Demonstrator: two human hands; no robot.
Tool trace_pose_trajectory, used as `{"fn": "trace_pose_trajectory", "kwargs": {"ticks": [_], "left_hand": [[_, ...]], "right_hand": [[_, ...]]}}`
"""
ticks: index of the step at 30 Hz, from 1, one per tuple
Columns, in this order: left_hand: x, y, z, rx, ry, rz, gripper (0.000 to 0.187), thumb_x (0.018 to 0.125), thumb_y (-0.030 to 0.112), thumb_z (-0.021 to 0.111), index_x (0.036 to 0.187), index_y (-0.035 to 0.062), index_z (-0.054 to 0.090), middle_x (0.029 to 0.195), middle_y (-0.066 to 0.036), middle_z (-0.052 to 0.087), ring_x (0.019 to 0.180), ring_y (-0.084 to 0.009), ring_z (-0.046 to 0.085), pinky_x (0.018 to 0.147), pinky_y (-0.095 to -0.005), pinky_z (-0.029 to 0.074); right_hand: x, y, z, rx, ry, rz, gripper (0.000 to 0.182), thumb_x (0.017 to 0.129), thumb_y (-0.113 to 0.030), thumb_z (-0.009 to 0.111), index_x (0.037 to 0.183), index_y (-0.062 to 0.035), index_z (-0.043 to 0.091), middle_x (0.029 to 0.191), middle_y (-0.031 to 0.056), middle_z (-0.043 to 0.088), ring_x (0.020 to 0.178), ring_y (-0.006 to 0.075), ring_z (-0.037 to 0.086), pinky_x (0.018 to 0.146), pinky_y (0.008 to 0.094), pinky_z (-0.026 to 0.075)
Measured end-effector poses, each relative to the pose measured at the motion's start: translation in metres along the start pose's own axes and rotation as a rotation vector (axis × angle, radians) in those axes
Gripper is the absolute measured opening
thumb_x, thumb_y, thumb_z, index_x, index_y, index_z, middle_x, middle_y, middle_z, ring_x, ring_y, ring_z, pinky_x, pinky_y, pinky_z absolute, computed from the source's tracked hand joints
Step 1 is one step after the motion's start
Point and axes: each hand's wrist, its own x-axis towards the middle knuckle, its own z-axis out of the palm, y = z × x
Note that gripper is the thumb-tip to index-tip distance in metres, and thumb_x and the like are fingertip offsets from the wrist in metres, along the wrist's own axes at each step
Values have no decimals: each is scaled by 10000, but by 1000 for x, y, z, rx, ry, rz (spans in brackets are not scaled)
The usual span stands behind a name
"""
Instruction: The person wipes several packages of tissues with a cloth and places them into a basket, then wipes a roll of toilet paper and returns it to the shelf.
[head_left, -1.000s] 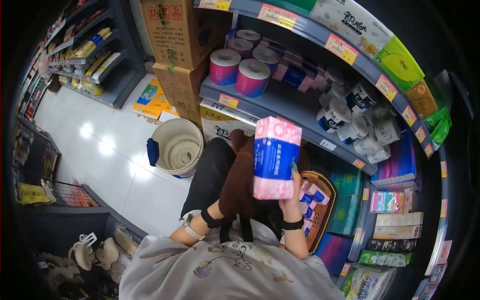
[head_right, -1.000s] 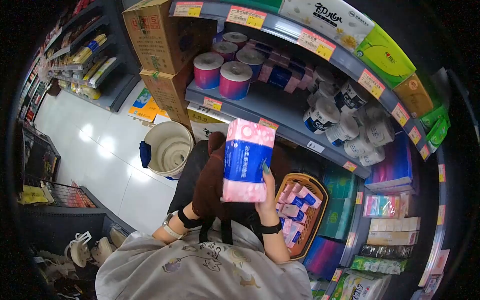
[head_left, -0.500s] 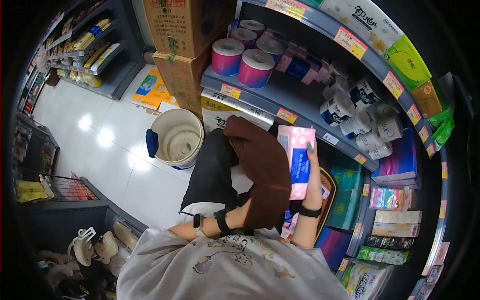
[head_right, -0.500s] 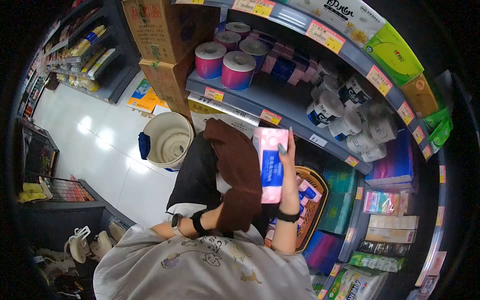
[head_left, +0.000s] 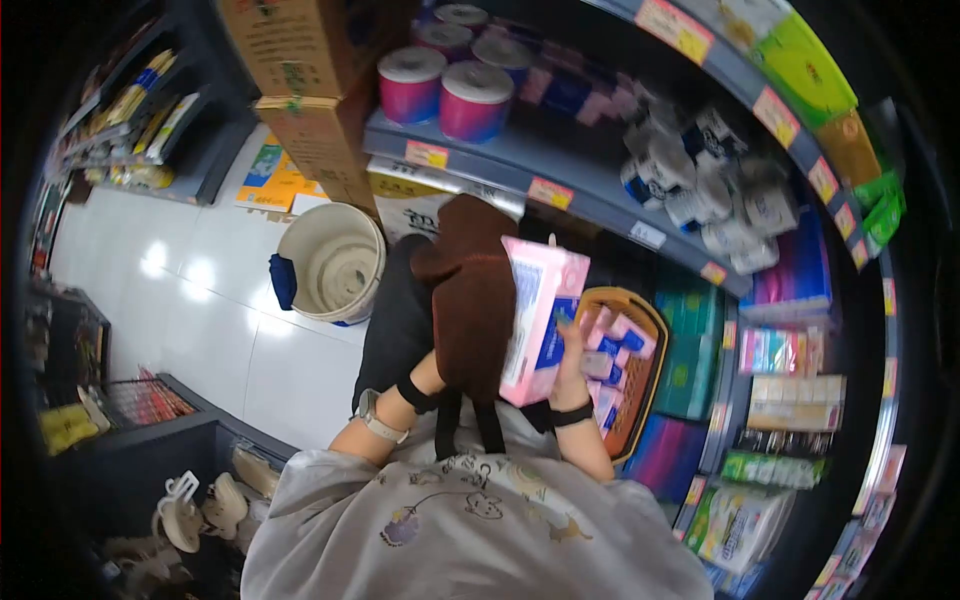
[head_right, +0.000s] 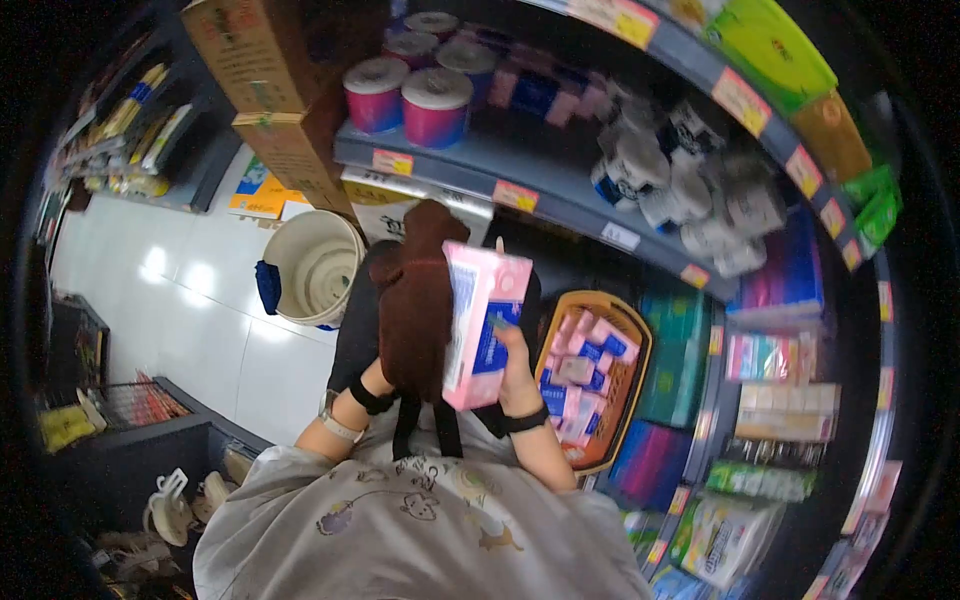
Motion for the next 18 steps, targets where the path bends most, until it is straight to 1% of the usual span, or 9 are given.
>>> {"fn": "trace_pose_trajectory", "kwargs": {"ticks": [2,7,9,12,13,14,16,17,18], "left_hand": [[-1,5,-2,-82,-52,147,274,838,188,364,1052,24,414,1010,-107,470,932,-222,446,881,-346,308],[1,11,1,-272,-111,530,238,802,175,415,988,28,437,894,-82,479,821,-206,457,779,-331,331],[9,12,3,-330,-107,698,225,787,170,436,962,30,447,848,-72,483,777,-199,462,737,-326,340],[17,14,-2,-387,-90,936,206,765,163,466,924,32,460,778,-56,489,710,-189,468,676,-317,354],[19,16,-6,-403,-86,1013,200,758,161,477,911,33,465,755,-51,490,688,-186,470,655,-315,358],[22,18,-11,-418,-84,1092,194,750,158,487,898,34,470,731,-46,492,666,-183,472,634,-312,363],[8,43,-25,-249,455,-552,373,762,131,507,1100,-15,444,975,-92,545,894,-169,509,806,-285,387],[0,33,-18,-461,550,-670,406,697,118,587,1060,-12,460,948,-97,551,872,-146,513,790,-269,398],[-8,25,-17,-454,558,-672,406,697,118,587,1060,-12,460,948,-97,551,872,-146,513,790,-269,398]], "right_hand": [[8,7,-3,65,15,-50,464,766,-354,455,1096,-28,452,999,93,542,882,186,537,777,292,434],[43,-12,-4,651,-206,53,493,778,-322,450,1165,-23,388,1088,129,499,953,229,516,826,322,422],[49,-13,-11,519,-128,58,501,785,-269,443,1235,-93,313,1107,132,477,963,234,509,820,330,427],[48,-8,2,138,-73,-194,578,785,-213,431,1304,-234,179,1170,114,396,979,213,490,814,327,427],[50,-5,5,-25,-25,-268,594,783,-199,428,1313,-202,162,1181,106,380,985,179,478,803,304,422],[51,-3,6,-190,-40,-327,590,797,-248,430,1312,-167,154,1275,163,257,1138,222,344,928,332,296],[57,5,0,-572,36,-467,626,804,-343,430,1309,-135,125,1339,234,24,1253,308,78,997,423,64],[59,7,-2,-687,44,-449,703,784,-442,447,1306,-127,98,1311,276,-154,1220,395,-152,947,498,-111],[56,5,4,-686,34,-447,703,784,-442,447,1306,-127,98,1311,276,-154,1220,395,-152,947,498,-111]]}}
